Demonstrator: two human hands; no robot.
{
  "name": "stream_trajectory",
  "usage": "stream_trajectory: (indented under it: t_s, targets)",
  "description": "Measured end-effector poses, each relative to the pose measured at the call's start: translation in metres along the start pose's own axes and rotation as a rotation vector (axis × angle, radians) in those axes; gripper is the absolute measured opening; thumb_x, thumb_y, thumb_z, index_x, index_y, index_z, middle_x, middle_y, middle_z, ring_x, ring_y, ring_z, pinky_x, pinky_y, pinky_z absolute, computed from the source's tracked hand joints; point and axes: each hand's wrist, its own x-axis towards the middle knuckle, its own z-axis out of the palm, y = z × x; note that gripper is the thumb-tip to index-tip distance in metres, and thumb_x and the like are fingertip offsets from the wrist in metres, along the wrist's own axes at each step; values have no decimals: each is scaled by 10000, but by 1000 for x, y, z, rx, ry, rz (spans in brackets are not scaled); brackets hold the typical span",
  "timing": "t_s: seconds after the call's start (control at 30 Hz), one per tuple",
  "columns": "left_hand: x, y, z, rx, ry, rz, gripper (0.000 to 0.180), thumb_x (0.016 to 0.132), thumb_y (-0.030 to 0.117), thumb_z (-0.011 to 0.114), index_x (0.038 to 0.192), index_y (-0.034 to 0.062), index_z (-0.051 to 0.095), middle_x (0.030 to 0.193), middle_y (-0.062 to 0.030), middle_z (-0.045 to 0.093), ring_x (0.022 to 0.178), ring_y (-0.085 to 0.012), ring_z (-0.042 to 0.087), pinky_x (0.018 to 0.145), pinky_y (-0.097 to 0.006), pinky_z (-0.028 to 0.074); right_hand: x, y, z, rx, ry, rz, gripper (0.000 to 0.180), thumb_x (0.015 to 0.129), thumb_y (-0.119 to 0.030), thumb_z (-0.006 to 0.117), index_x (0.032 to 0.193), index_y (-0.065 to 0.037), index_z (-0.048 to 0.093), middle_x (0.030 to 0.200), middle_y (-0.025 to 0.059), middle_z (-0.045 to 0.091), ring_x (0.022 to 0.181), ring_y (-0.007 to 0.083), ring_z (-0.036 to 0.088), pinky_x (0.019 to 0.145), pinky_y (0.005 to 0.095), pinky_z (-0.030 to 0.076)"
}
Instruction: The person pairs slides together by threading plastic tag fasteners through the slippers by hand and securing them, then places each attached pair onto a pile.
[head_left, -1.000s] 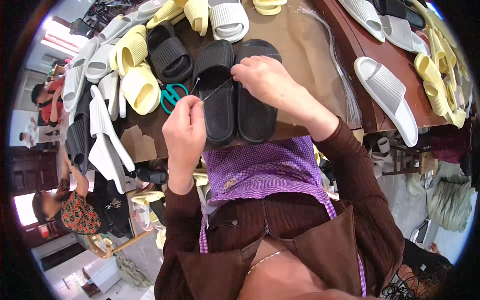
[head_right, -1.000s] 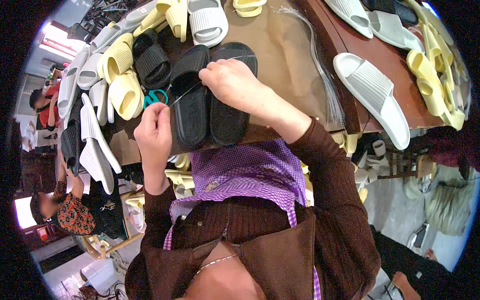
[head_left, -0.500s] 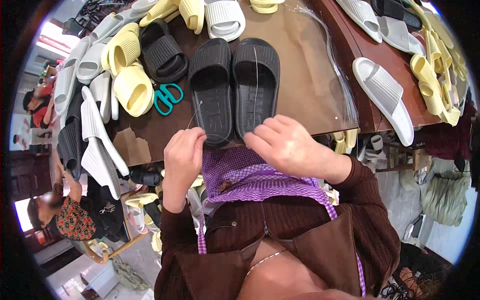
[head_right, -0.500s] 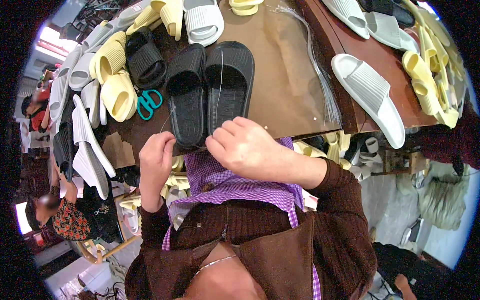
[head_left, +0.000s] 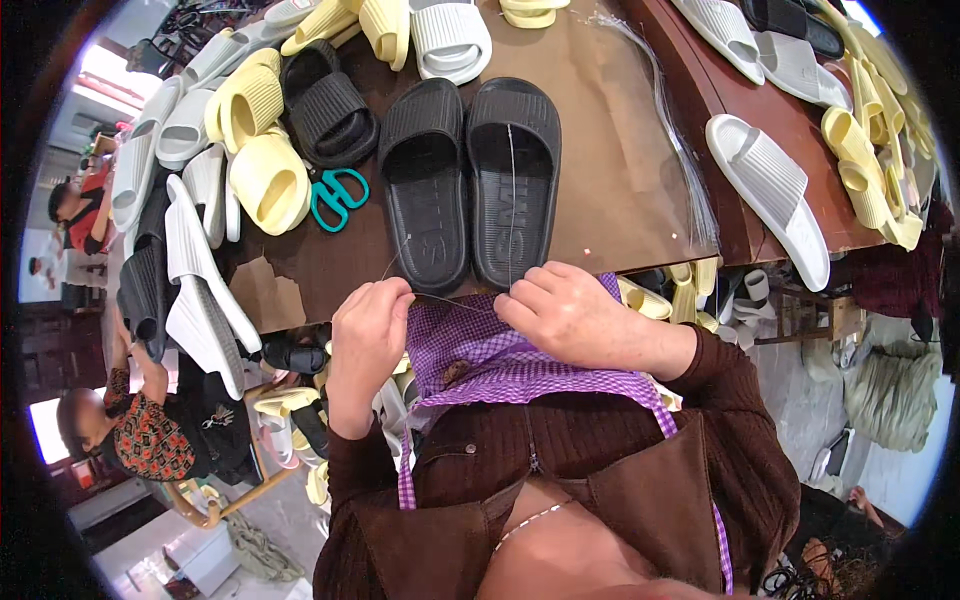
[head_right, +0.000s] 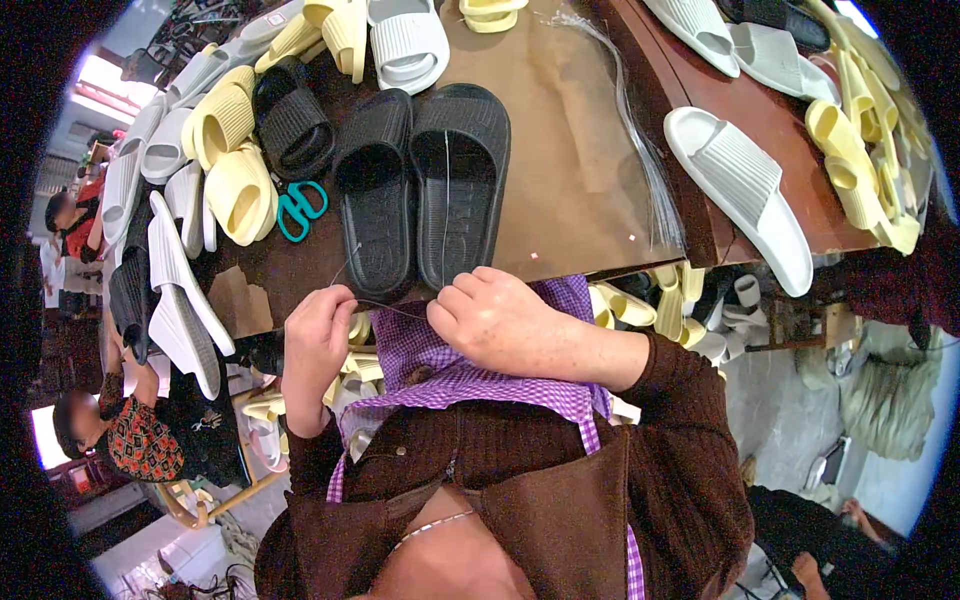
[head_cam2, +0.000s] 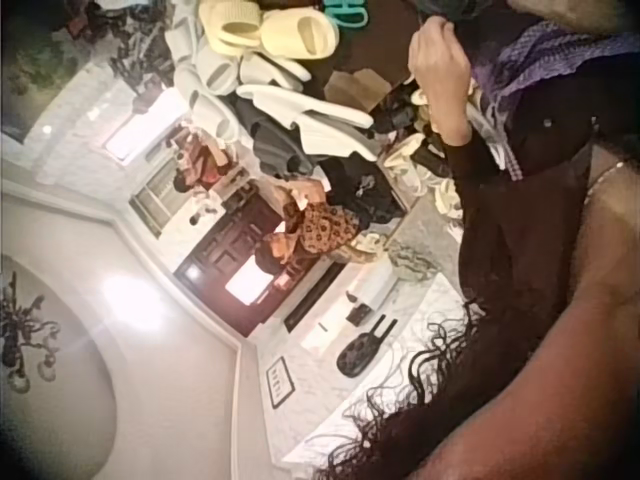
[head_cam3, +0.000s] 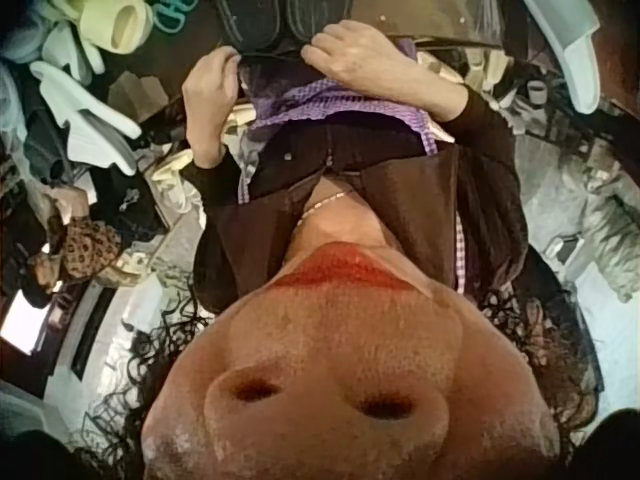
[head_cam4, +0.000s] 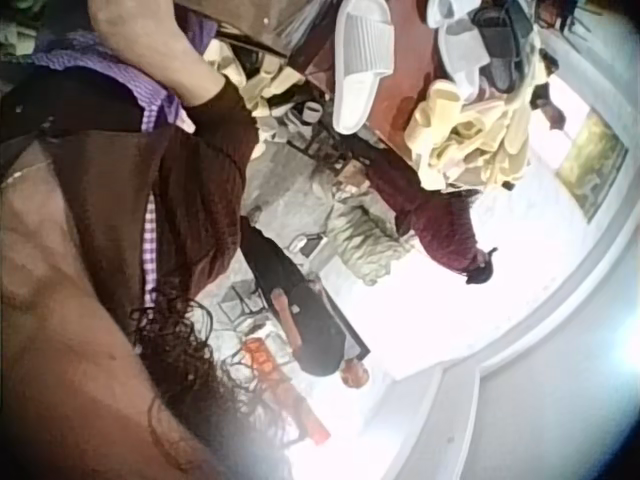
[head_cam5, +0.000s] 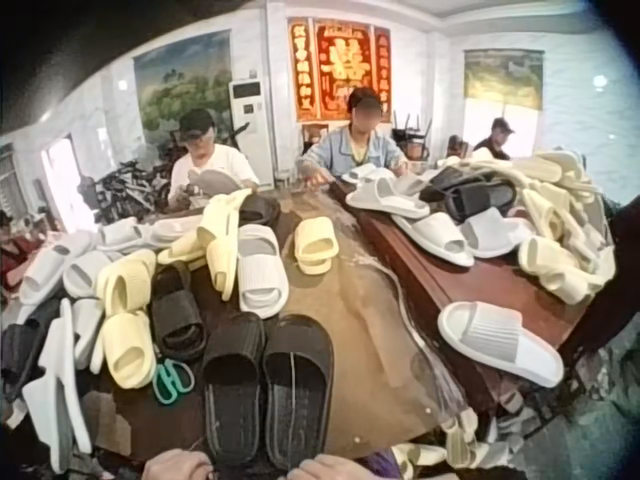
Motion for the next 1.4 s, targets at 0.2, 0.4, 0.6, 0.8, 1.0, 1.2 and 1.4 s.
stream_trajectory:
  t_s: [0.2,0.4,0.6,0.8,1.0,1.2,1.4]
  targets:
    - [-8,1,-2,-46,-57,-45,53,777,11,575,826,-7,565,754,-154,585,688,-312,585,611,-365,458,-5,4,6,21,-9,36,139,660,-99,550,784,-46,516,685,55,489,664,202,531,597,307,431]
    - [27,-4,16,108,26,129,85,775,45,598,823,26,531,714,-117,563,671,-288,565,610,-373,457,16,55,12,-92,31,96,108,667,-77,557,767,-41,537,673,82,520,658,237,555,607,338,460]
    - [89,-24,51,303,88,172,89,800,80,568,822,36,493,723,-113,551,701,-284,564,637,-373,461,42,111,-4,76,96,303,131,805,-110,556,872,-11,608,749,114,610,730,276,603,665,341,491]
    - [111,-48,67,330,143,256,92,797,67,553,818,32,471,770,-143,540,753,-306,558,680,-388,458,48,198,-10,235,390,728,311,809,-233,615,826,78,617,824,210,641,774,317,625,681,353,494]
    - [122,-64,81,225,86,204,73,813,59,527,834,13,476,822,-189,544,793,-356,548,711,-422,449,69,236,-5,230,-56,1172,317,803,-296,620,736,12,652,645,101,616,528,147,563,506,296,459]
    - [132,-81,88,167,-46,106,100,849,79,477,873,-17,488,803,-242,563,768,-409,550,687,-471,445,89,253,22,357,71,971,273,797,-257,612,813,13,648,684,91,624,529,152,557,498,304,455]
    - [133,-86,94,150,-53,94,139,856,111,462,882,-22,493,770,-250,571,752,-411,559,677,-480,448,126,235,29,452,316,371,168,764,-114,602,902,-39,661,783,102,656,694,207,621,663,298,492]
